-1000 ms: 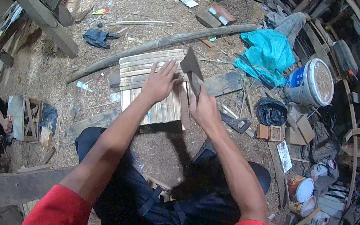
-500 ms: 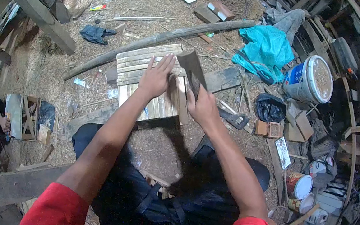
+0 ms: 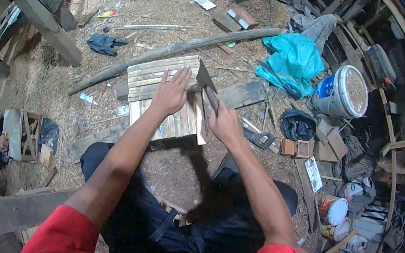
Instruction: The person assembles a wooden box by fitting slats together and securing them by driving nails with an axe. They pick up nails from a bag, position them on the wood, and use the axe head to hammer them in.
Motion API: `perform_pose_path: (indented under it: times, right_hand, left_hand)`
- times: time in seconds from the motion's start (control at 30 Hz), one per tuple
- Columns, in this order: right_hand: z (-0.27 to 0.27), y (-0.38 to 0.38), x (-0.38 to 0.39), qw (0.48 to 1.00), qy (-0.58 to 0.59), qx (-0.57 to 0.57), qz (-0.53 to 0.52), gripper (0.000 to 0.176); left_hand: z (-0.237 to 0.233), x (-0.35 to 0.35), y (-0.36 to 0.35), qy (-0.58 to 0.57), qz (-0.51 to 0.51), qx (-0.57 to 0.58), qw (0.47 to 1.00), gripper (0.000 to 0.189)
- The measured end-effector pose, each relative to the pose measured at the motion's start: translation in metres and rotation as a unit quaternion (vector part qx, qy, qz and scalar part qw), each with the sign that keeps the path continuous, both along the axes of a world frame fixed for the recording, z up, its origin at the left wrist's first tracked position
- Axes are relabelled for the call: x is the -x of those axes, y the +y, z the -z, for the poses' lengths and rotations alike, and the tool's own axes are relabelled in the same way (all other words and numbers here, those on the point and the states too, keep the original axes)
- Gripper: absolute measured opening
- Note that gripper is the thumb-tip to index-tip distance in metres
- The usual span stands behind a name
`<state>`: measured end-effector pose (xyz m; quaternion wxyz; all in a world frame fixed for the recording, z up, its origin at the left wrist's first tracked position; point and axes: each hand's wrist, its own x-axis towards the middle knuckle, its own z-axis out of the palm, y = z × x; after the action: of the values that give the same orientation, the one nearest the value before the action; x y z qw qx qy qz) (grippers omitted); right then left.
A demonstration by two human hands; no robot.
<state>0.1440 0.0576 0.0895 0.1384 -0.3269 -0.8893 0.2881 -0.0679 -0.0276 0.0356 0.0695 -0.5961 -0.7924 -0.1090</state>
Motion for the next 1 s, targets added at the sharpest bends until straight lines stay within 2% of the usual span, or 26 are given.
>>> perform_pose_path:
  times: [0.03, 0.13, 0.2, 0.3, 0.4, 0.53, 0.57, 0.6, 0.67, 0.77, 0.87, 0.9, 0.93, 1.0]
  right_hand:
    - [-0.012, -0.001, 0.003, 0.999, 0.011, 0.048, 0.022, 0.034]
    - [-0.038, -0.011, 0.007, 0.989, 0.131, 0.062, 0.015, 0.039]
    - [-0.004, -0.011, 0.001, 0.993, 0.117, -0.018, 0.004, 0.044]
    - [0.0, 0.003, 0.001, 0.997, -0.053, -0.001, 0.048, 0.043]
    - [-0.02, 0.005, -0.001, 0.994, 0.077, 0.062, 0.044, 0.042]
    - [-0.015, -0.005, -0.001, 0.987, 0.16, -0.018, -0.001, 0.039]
    - [0.007, 0.004, -0.003, 0.996, 0.08, 0.048, -0.006, 0.037]
    - [-0.001, 0.004, -0.002, 1.0, -0.006, 0.011, -0.012, 0.036]
    - [-0.018, 0.004, 0.0, 0.998, -0.032, 0.04, 0.038, 0.036]
    - [-0.023, 0.0, 0.001, 0.989, 0.148, 0.013, 0.011, 0.033]
    - [0.005, -0.002, -0.001, 0.98, 0.182, -0.067, -0.029, 0.031]
    - [0.01, 0.002, 0.002, 0.994, 0.104, 0.009, -0.036, 0.03]
    - [0.006, -0.005, -0.004, 0.998, -0.008, -0.057, -0.003, 0.029]
    - [0.01, 0.007, 0.001, 0.999, 0.053, -0.008, -0.01, 0.029]
  left_hand:
    - [0.001, 0.0, 0.0, -0.002, 0.006, -0.022, 1.0, 0.057]
    - [0.005, -0.001, -0.001, 0.001, -0.001, -0.025, 1.0, 0.057]
    - [0.003, -0.002, -0.002, 0.004, -0.002, -0.012, 1.0, 0.057]
    - [0.0, 0.001, 0.001, -0.013, -0.003, 0.0, 1.0, 0.06]
    - [0.002, 0.002, 0.001, -0.009, -0.009, 0.009, 1.0, 0.06]
    - [0.005, 0.0, -0.001, -0.004, -0.005, -0.001, 1.0, 0.059]
    - [0.004, -0.001, -0.001, -0.003, -0.003, -0.009, 1.0, 0.058]
    - [0.004, -0.003, 0.001, -0.011, -0.004, -0.006, 1.0, 0.058]
    - [0.004, 0.002, 0.003, -0.022, -0.009, -0.001, 1.0, 0.059]
    - [-0.001, 0.002, 0.002, -0.003, -0.013, 0.016, 1.0, 0.059]
    - [0.003, 0.0, -0.001, -0.003, -0.01, 0.01, 1.0, 0.059]
    - [0.005, -0.001, -0.002, -0.007, -0.008, 0.001, 1.0, 0.059]
    - [0.004, 0.0, 0.001, -0.008, -0.007, -0.012, 1.0, 0.059]
    - [0.004, -0.001, 0.003, 0.008, -0.011, -0.008, 1.0, 0.059]
